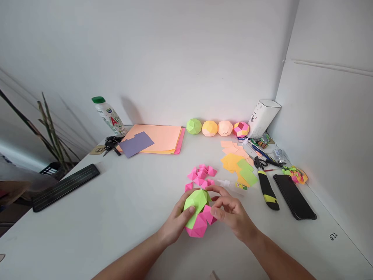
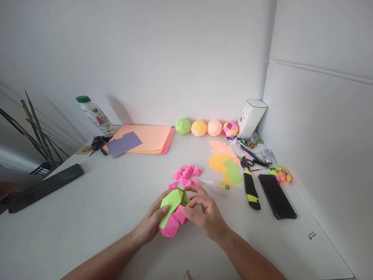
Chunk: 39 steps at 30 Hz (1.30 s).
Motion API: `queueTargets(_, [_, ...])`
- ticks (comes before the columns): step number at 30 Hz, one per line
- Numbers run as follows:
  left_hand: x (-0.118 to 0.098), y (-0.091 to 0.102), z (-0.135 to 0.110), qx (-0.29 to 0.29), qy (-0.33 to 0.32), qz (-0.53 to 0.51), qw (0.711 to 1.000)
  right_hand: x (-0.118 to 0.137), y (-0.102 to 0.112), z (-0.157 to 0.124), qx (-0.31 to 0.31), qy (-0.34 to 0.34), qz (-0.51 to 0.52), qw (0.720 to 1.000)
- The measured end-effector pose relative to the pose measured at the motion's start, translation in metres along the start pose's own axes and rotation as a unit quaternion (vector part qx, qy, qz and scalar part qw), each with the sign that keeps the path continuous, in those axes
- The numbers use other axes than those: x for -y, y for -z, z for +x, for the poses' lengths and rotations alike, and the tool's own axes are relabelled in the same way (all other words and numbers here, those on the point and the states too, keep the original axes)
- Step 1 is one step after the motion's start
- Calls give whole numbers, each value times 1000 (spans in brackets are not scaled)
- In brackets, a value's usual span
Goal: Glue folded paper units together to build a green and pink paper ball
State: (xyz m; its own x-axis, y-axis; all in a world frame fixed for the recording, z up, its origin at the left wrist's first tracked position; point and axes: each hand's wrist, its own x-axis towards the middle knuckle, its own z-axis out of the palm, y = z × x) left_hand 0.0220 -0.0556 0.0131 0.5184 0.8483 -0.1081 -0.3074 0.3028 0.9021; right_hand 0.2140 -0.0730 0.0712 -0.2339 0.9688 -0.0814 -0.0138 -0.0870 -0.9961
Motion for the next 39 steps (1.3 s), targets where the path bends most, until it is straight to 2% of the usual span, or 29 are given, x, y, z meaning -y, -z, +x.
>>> queueTargets(6, [3, 2, 0, -3, 1, 8, 1000, 0, 0, -1, 1, 25, -27, 999])
queueTargets(16, [3, 2, 1, 21, -14, 2, 1000, 1, 1, 1, 5, -28, 12, 1000])
queueTargets(26, [4, 1, 1, -16, -12, 18, 1000, 0, 2, 0, 9, -22, 19, 1000])
queueTargets(39, [4, 2, 0, -17, -11, 30, 999, 0, 2, 0, 8, -21, 18, 1000])
